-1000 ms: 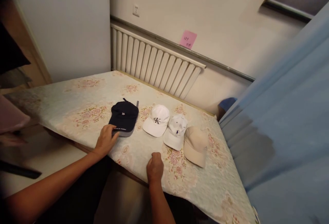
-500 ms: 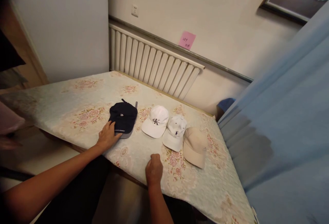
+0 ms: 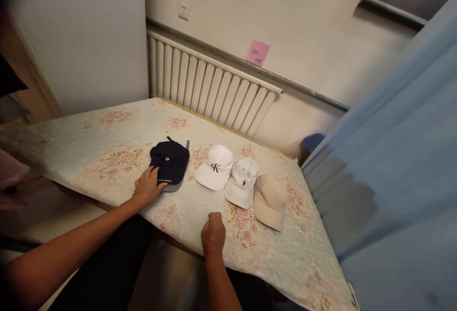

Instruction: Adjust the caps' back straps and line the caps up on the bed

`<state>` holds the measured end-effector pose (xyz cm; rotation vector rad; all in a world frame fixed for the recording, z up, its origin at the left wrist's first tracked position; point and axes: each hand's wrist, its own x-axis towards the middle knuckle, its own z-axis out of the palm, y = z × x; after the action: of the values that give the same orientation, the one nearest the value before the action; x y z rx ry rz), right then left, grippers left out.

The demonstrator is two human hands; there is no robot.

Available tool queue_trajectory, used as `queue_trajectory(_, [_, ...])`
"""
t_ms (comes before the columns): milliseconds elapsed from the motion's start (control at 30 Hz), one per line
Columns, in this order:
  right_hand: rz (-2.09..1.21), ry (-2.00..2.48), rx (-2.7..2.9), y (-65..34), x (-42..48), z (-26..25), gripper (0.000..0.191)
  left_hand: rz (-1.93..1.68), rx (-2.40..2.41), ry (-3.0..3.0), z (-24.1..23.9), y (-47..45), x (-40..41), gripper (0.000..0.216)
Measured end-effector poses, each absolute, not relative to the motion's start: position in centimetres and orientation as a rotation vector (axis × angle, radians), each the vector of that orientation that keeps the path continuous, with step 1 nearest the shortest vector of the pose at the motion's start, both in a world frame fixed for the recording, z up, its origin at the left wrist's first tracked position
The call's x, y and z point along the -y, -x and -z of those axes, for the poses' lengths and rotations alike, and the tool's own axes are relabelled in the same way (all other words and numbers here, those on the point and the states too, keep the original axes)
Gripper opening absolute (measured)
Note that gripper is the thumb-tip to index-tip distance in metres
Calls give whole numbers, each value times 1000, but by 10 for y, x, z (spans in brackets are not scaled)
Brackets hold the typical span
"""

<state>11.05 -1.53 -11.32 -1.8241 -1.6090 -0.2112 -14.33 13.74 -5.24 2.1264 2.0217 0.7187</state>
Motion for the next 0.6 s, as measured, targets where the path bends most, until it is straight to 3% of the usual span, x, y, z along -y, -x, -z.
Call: queue_trajectory(600, [214, 1835, 1600, -110, 16, 113, 23, -748, -2033, -1984, 50, 160, -147, 60])
